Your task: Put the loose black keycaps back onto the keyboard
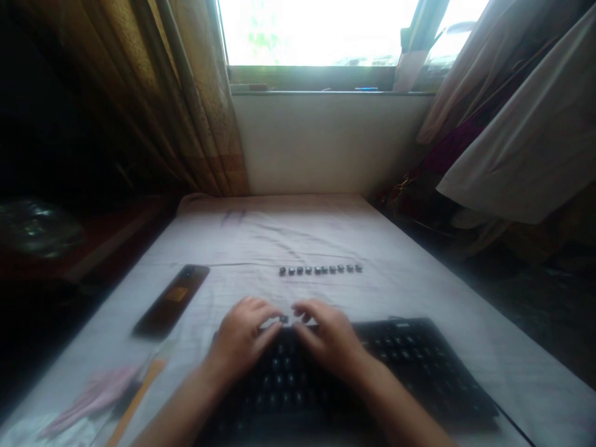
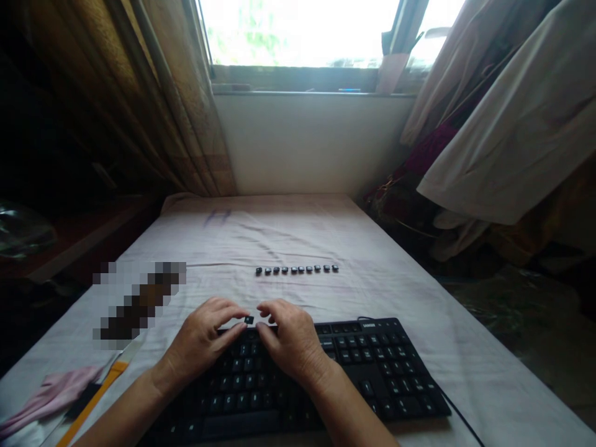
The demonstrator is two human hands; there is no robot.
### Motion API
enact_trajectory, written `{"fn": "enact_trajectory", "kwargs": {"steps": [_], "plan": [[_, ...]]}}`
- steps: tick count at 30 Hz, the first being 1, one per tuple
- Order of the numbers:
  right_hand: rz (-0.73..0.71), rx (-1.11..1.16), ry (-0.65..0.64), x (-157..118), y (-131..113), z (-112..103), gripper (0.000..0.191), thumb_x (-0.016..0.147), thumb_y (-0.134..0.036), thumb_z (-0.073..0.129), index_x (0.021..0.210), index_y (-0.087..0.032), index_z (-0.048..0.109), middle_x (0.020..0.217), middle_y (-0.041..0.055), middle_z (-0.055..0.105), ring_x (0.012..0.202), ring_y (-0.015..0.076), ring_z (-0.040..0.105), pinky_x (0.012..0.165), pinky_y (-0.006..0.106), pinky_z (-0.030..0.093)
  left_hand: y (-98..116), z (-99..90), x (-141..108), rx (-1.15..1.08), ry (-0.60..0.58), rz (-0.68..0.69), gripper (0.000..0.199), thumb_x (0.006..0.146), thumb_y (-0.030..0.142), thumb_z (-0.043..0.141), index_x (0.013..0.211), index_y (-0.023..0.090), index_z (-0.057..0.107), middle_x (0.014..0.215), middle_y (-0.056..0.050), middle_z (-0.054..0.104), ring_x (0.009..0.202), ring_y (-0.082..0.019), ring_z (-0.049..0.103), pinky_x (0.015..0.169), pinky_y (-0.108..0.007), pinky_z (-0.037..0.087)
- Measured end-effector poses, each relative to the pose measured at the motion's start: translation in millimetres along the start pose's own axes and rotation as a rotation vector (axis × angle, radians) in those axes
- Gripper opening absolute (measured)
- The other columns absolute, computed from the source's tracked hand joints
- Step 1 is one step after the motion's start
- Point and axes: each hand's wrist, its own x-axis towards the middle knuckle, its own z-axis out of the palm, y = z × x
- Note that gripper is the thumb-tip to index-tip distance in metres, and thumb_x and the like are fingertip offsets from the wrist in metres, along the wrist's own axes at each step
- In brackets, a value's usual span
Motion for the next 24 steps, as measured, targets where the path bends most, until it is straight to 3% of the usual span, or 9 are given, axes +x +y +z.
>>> {"fn": "enact_trajectory", "kwargs": {"steps": [4, 18, 24], "plan": [[-0.088, -0.016, 0.027, -3, -1, 3, 0.012, 0.085, -0.018, 0.062, 0.094, -0.022, 0.069, 0.087, 0.0042, 0.071, 0.079, 0.0182, 0.066, 0.073, 0.029, 0.049, 4, 7.1, -7, 0.016, 0.006, 0.010, 0.014, 0.089, 0.021, 0.062, 0.099, 0.027, 0.070, 0.092, -0.002, 0.071, 0.089, -0.022, 0.062, 0.082, -0.036, 0.048], [-0.114, -0.106, -0.037, -3, -1, 5, 0.010, 0.086, -0.019, 0.064, 0.088, -0.022, 0.073, 0.086, 0.0035, 0.072, 0.077, 0.0166, 0.064, 0.072, 0.027, 0.047, 6, 11.7, -12, 0.067, -0.044, 0.007, 0.011, 0.090, 0.023, 0.061, 0.095, 0.026, 0.070, 0.089, -0.002, 0.069, 0.088, -0.022, 0.059, 0.083, -0.038, 0.046], [-0.082, -0.142, -0.055, -3, -2, 6, 0.008, 0.085, -0.019, 0.065, 0.085, -0.021, 0.073, 0.083, 0.0030, 0.070, 0.076, 0.0163, 0.063, 0.071, 0.026, 0.047, 0, 2.1, -13, 0.086, -0.034, -0.028, 0.019, 0.090, 0.024, 0.061, 0.106, 0.026, 0.071, 0.096, -0.004, 0.071, 0.093, -0.023, 0.061, 0.086, -0.040, 0.047]]}}
